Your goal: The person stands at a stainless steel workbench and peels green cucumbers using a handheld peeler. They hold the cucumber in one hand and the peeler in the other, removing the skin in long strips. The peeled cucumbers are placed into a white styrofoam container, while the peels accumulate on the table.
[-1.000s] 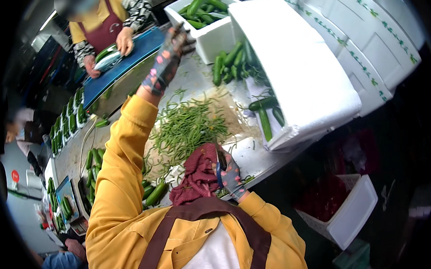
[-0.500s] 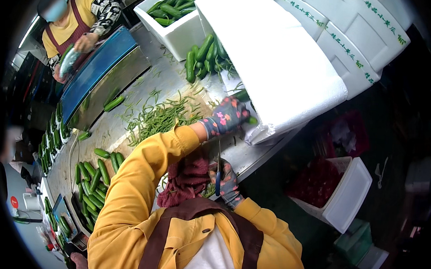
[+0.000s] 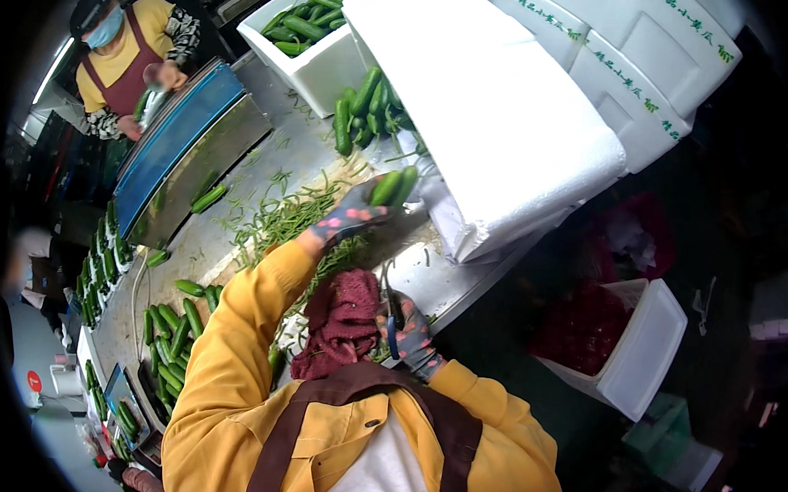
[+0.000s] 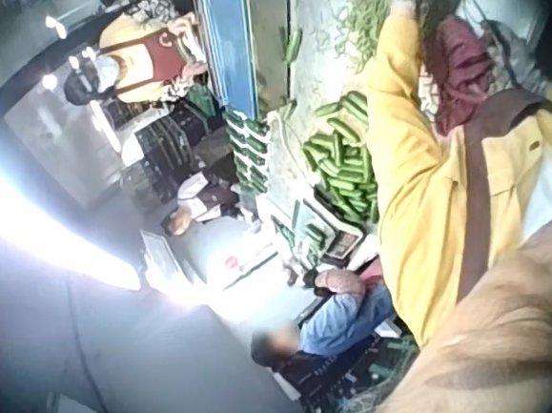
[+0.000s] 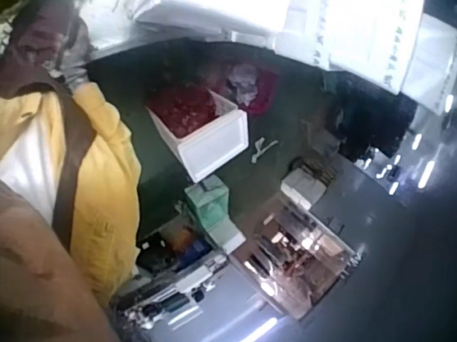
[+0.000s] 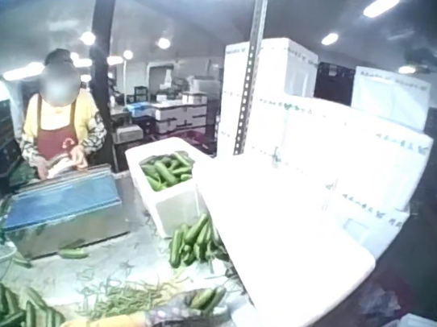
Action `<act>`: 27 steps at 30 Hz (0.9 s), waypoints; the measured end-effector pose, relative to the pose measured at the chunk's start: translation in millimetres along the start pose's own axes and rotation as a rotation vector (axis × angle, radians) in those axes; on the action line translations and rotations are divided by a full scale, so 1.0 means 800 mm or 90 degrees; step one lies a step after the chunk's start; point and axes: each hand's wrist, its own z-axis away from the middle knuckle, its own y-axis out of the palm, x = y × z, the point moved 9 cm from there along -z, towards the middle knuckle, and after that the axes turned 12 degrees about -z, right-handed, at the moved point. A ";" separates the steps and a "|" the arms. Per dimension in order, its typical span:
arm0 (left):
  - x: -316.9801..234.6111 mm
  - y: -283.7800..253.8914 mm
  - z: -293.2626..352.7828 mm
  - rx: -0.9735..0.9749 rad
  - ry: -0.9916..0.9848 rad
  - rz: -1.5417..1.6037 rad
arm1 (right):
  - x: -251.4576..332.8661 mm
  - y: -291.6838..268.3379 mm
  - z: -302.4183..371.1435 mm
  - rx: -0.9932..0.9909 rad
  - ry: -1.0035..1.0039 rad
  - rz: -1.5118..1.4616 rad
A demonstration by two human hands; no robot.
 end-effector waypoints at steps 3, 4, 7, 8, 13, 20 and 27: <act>-0.042 -0.036 0.075 0.015 -0.233 0.220 | 0.011 0.002 -0.006 -0.039 -0.018 0.051; -0.038 -0.046 0.096 0.012 -0.248 0.257 | 0.013 0.010 -0.010 -0.049 -0.017 0.053; -0.048 -0.061 0.140 -0.005 -0.337 0.270 | 0.018 0.026 -0.028 -0.076 -0.014 0.051; -0.045 -0.061 0.151 -0.034 -0.345 0.279 | 0.007 0.010 -0.033 -0.098 0.029 0.044; -0.044 -0.072 0.190 -0.138 -0.307 0.278 | 0.013 0.047 -0.029 0.052 -0.309 0.862; 0.020 -0.072 0.238 -0.169 -0.313 0.384 | 0.003 0.059 -0.025 0.013 0.003 0.431; -0.044 -0.140 0.090 -0.117 -0.387 0.526 | -0.009 -0.020 -0.030 0.009 -0.088 0.302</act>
